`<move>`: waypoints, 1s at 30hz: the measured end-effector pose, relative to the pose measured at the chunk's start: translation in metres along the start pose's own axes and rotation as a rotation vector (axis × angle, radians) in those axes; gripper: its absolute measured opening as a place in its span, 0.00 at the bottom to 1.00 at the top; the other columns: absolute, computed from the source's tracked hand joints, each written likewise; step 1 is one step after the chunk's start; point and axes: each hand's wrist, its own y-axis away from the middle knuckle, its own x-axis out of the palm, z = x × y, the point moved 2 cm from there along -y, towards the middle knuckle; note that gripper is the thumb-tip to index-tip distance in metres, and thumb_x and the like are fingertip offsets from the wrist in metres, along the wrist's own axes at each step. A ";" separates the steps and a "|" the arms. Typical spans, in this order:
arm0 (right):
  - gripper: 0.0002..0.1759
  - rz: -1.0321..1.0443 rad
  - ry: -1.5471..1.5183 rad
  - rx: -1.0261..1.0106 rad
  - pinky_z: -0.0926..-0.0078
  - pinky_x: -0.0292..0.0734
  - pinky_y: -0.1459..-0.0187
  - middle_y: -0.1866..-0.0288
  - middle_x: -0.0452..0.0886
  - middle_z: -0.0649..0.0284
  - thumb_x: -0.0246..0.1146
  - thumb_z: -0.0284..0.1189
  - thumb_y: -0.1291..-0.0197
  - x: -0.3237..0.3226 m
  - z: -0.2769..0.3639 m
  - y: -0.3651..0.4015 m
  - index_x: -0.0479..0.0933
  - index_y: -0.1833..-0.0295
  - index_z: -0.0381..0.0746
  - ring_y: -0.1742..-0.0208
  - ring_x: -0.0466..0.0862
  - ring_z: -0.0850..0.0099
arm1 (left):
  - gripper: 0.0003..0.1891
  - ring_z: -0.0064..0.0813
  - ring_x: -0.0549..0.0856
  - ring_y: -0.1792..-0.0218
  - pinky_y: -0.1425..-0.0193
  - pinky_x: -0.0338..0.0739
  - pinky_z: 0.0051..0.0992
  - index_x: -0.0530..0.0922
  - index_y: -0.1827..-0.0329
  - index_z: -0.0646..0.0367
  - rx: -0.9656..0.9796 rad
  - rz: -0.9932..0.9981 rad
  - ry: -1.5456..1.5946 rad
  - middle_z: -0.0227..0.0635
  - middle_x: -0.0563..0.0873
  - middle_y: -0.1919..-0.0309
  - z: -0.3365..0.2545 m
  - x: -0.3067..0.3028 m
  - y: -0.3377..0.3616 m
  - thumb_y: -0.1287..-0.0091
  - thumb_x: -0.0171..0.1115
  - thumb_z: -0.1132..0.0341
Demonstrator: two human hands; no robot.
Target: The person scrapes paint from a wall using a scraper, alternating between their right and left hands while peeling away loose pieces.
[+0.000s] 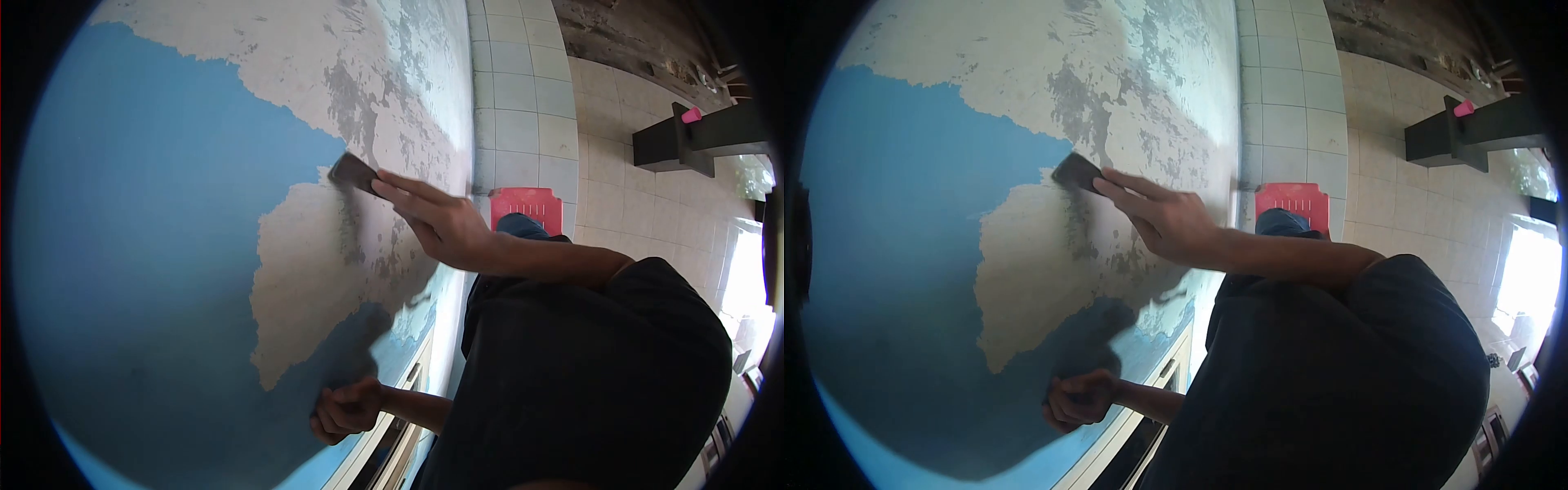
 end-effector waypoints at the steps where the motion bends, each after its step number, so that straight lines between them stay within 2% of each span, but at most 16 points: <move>1: 0.27 -0.004 -0.006 0.007 0.70 0.83 0.48 0.34 0.70 0.57 0.56 0.18 0.38 0.000 0.000 -0.003 0.67 0.33 0.43 0.43 0.79 0.57 | 0.10 0.36 0.75 0.59 0.50 0.69 0.35 0.75 0.67 0.60 0.003 -0.004 -0.005 0.32 0.80 0.72 0.000 0.001 0.000 0.31 0.51 0.65; 5: 0.26 -0.046 -0.039 -0.066 0.71 0.84 0.51 0.34 0.70 0.58 0.57 0.18 0.39 0.002 0.002 0.004 0.68 0.34 0.43 0.44 0.80 0.59 | 0.10 0.36 0.75 0.59 0.49 0.69 0.35 0.75 0.68 0.60 -0.001 -0.016 -0.013 0.31 0.80 0.72 -0.001 0.002 -0.002 0.32 0.51 0.65; 8: 0.26 -0.024 0.015 0.014 0.71 0.83 0.51 0.34 0.70 0.58 0.57 0.18 0.38 -0.002 -0.001 -0.006 0.68 0.34 0.42 0.44 0.80 0.59 | 0.10 0.35 0.75 0.59 0.49 0.68 0.36 0.75 0.68 0.60 -0.004 0.000 -0.016 0.31 0.80 0.72 -0.002 0.001 -0.003 0.31 0.51 0.65; 12: 0.25 -0.056 -0.030 -0.010 0.71 0.83 0.50 0.34 0.71 0.57 0.57 0.18 0.38 0.002 0.000 -0.003 0.69 0.35 0.42 0.43 0.80 0.58 | 0.09 0.34 0.75 0.61 0.49 0.68 0.35 0.75 0.68 0.60 0.007 -0.013 -0.023 0.31 0.80 0.73 -0.002 0.000 -0.003 0.32 0.51 0.66; 15: 0.26 -0.001 0.015 -0.028 0.71 0.83 0.49 0.34 0.71 0.57 0.57 0.17 0.39 0.000 -0.004 0.001 0.69 0.34 0.42 0.43 0.80 0.58 | 0.09 0.34 0.75 0.60 0.50 0.69 0.35 0.75 0.67 0.60 0.001 -0.014 -0.011 0.31 0.80 0.72 -0.001 0.003 -0.002 0.32 0.51 0.65; 17: 0.27 -0.013 -0.024 0.014 0.71 0.82 0.48 0.34 0.70 0.57 0.57 0.17 0.40 0.000 -0.004 -0.006 0.69 0.34 0.42 0.43 0.79 0.58 | 0.09 0.37 0.76 0.57 0.52 0.69 0.34 0.77 0.66 0.59 -0.001 -0.020 0.013 0.30 0.82 0.71 0.000 0.001 0.000 0.31 0.53 0.64; 20: 0.27 -0.031 -0.043 -0.002 0.71 0.82 0.48 0.34 0.71 0.56 0.57 0.16 0.40 0.003 -0.003 0.000 0.69 0.35 0.43 0.43 0.79 0.58 | 0.10 0.36 0.76 0.58 0.51 0.69 0.34 0.76 0.66 0.59 -0.006 -0.026 0.020 0.29 0.82 0.71 0.001 0.001 0.001 0.31 0.53 0.63; 23: 0.27 -0.045 0.004 -0.032 0.71 0.83 0.49 0.35 0.72 0.55 0.57 0.16 0.41 -0.003 -0.003 -0.006 0.70 0.35 0.43 0.43 0.80 0.59 | 0.09 0.32 0.75 0.63 0.49 0.68 0.34 0.74 0.69 0.60 0.013 -0.009 -0.013 0.31 0.80 0.73 -0.003 0.002 -0.005 0.32 0.51 0.66; 28: 0.26 -0.113 0.008 -0.009 0.71 0.82 0.50 0.36 0.73 0.55 0.57 0.17 0.39 -0.006 -0.003 -0.021 0.69 0.34 0.43 0.45 0.81 0.59 | 0.09 0.33 0.75 0.61 0.49 0.68 0.34 0.75 0.69 0.60 0.009 -0.027 0.009 0.31 0.80 0.72 0.001 0.001 -0.001 0.32 0.51 0.65; 30: 0.26 -0.044 0.008 -0.024 0.71 0.82 0.50 0.36 0.73 0.54 0.56 0.18 0.38 -0.002 -0.006 -0.004 0.69 0.34 0.43 0.44 0.80 0.57 | 0.09 0.34 0.75 0.60 0.49 0.68 0.34 0.75 0.68 0.60 -0.002 -0.029 0.010 0.31 0.80 0.72 0.000 0.002 -0.001 0.32 0.52 0.65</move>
